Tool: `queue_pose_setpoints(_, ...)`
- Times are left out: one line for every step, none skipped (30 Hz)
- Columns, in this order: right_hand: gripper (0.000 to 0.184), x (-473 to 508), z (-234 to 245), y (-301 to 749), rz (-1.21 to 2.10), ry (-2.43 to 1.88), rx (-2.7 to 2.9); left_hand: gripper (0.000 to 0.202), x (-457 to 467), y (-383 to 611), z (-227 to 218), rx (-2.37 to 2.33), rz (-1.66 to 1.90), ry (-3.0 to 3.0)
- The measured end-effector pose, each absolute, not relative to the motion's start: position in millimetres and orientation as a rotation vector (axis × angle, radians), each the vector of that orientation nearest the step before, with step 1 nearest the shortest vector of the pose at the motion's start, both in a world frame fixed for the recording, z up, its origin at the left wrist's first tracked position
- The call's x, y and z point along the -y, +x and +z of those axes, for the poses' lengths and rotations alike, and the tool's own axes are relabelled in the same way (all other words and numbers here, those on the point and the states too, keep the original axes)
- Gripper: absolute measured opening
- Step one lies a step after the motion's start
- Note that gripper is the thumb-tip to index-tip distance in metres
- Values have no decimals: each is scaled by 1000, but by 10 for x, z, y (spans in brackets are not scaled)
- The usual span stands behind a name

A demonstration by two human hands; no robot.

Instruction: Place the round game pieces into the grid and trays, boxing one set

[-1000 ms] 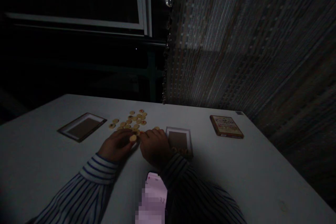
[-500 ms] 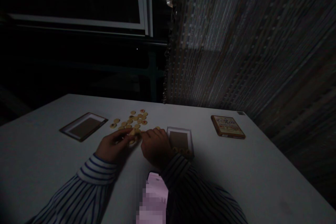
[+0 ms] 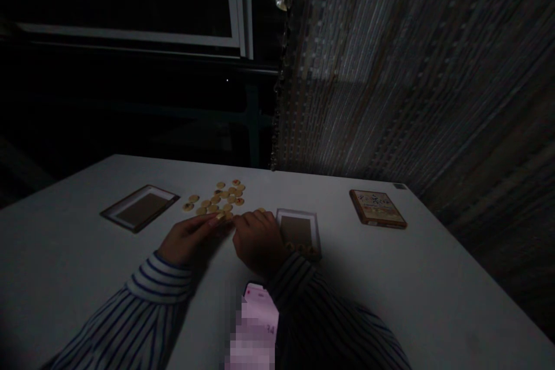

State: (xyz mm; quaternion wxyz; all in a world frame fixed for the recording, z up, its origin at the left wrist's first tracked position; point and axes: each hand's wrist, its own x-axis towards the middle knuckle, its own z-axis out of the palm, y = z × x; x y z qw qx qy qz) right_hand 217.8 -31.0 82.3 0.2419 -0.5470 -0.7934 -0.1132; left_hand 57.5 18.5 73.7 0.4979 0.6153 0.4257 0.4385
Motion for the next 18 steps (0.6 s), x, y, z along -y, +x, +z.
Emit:
queue_pose_setpoints(23, 309, 824, 2177, -308, -1492, 2167, 41, -189, 576, 726, -1026, 1059, 1494)
queue_pose_setpoints(24, 308, 826, 2176, -303, -1488, 2166, 41, -194, 577, 712, -1019, 1044, 1503)
queue_pose_setpoints(24, 308, 829, 2174, -296, -1484, 2163, 41, -197, 576, 699, -1018, 1030, 1512)
queue_pose_setpoints(25, 307, 833, 2173, -288, -1476, 2161, 41, -200, 575, 687, -1019, 1008, 1522)
queue_pose_setpoints(26, 306, 836, 2171, -279, -1465, 2161, 40, -201, 574, 678, -1023, 990, 1531)
queue_pose_setpoints(26, 305, 839, 2169, -271, -1452, 2165, 40, -200, 572, 672, -1026, 969, 1541)
queue_pose_setpoints(27, 304, 841, 2168, -261, -1436, 2171, 39, -199, 571, 669, -1026, 953, 1552)
queue_pose_setpoints(27, 301, 841, 2168, -251, -1418, 2175, 38, -196, 570, 671, -1026, 940, 1564)
queue_pose_setpoints(28, 298, 839, 2168, -240, -1401, 2178, 37, -192, 569, 676, -1022, 928, 1579)
queue_pose_setpoints(28, 294, 835, 2169, -226, -1383, 2178, 36, -187, 569, 683, -1015, 917, 1592)
queue_pose_setpoints(28, 290, 828, 2170, -212, -1366, 2178, 35, -183, 570, 692, -1008, 912, 1600)
queue_pose_setpoints(28, 284, 820, 2172, -200, -1350, 2176, 34, -178, 571, 701, -1002, 906, 1607)
queue_pose_setpoints(29, 277, 811, 2174, -190, -1339, 2172, 34, -174, 571, 709, -999, 908, 1611)
queue_pose_setpoints(29, 270, 802, 2176, -183, -1331, 2169, 33, -169, 572, 717, -999, 908, 1612)
queue_pose_setpoints(29, 263, 794, 2178, -175, -1325, 2168, 33, -166, 572, 723, -1002, 910, 1613)
queue_pose_setpoints(29, 256, 789, 2180, -165, -1317, 2171, 33, -163, 571, 729, -1003, 908, 1616)
queue_pose_setpoints(29, 250, 785, 2183, -153, -1309, 2172, 33, -161, 571, 734, -1003, 903, 1624)
queue_pose_setpoints(28, 246, 784, 2185, -137, -1300, 2173, 33, -159, 570, 739, -1003, 898, 1633)
